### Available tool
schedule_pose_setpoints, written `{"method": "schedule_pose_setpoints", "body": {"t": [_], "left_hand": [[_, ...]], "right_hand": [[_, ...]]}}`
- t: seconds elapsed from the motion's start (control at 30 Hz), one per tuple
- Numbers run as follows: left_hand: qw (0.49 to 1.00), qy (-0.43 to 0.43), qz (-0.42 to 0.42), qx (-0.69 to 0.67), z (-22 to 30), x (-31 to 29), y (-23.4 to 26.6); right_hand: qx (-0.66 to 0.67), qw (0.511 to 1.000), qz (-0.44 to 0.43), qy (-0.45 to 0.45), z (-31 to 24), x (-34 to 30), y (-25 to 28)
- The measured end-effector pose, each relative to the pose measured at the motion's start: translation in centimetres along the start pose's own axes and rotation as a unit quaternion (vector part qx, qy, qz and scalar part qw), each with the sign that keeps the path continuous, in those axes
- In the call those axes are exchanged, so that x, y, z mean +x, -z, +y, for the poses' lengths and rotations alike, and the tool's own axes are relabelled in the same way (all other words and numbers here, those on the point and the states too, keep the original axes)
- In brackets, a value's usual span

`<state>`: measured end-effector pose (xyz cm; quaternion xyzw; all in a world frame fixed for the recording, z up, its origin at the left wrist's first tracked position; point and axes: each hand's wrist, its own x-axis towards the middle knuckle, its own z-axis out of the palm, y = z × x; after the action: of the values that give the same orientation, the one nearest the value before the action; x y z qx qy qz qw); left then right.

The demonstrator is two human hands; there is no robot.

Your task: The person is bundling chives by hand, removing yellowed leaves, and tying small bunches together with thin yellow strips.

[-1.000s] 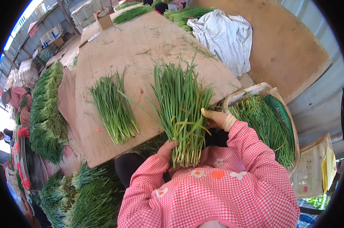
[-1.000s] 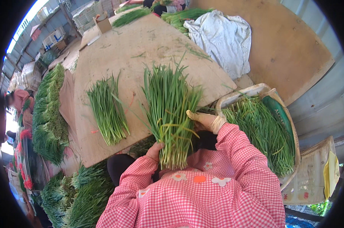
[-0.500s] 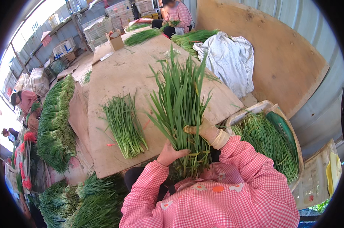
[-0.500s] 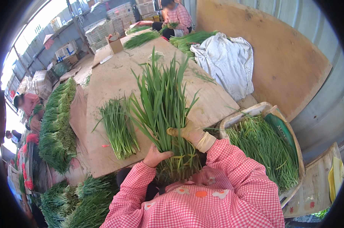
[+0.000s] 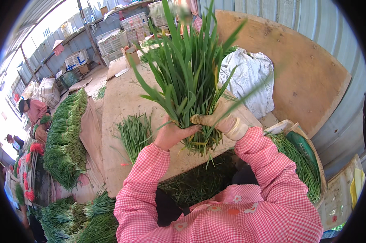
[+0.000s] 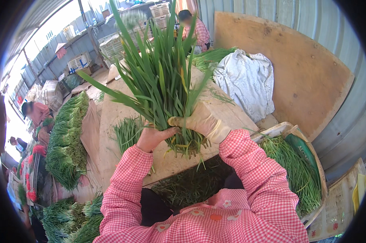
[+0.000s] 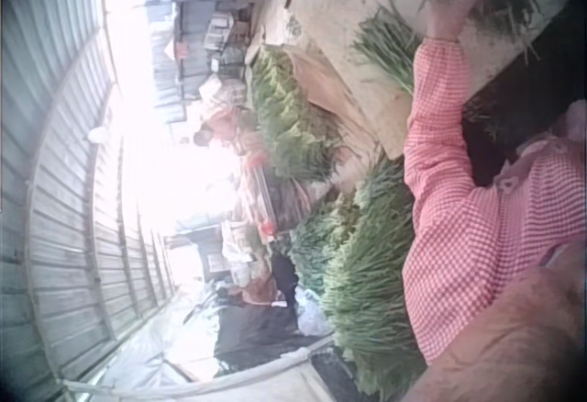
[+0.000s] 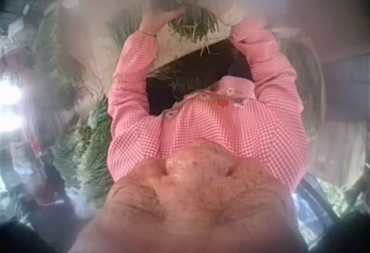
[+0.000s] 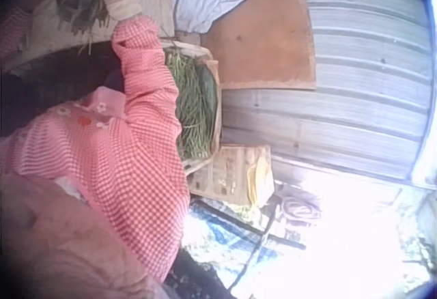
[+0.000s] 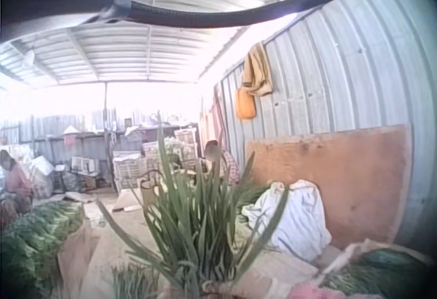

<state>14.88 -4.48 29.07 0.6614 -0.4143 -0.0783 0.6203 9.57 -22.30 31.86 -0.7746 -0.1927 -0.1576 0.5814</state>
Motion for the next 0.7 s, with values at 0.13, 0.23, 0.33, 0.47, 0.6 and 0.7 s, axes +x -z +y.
{"method": "schedule_pose_setpoints", "body": {"t": [0.13,0.23,0.33,0.47,0.6,0.7], "left_hand": [[0.997,0.067,0.007,-0.026,-2.1,1.2,-1.0],[0.998,-0.001,0.041,0.039,-4.4,3.1,-1.3],[0.995,0.002,0.08,0.052,-3.3,4.6,-1.6],[0.979,-0.016,0.174,0.104,-0.5,5.8,-4.2],[0.977,0.001,0.214,0.004,-1.3,6.9,-4.6],[0.976,0.009,0.216,0.035,-1.7,7.4,-4.6]], "right_hand": [[0.098,0.994,-0.043,0.025,7.8,0.3,-0.4],[0.289,0.951,-0.076,-0.077,10.9,0.4,-0.5],[0.068,0.995,-0.072,-0.017,11.3,1.1,-0.4],[-0.357,0.932,-0.011,-0.052,8.4,0.4,-0.9],[-0.429,0.841,-0.232,-0.234,0.2,1.3,1.2],[-0.369,0.881,-0.205,-0.213,-0.8,2.5,6.4]]}}
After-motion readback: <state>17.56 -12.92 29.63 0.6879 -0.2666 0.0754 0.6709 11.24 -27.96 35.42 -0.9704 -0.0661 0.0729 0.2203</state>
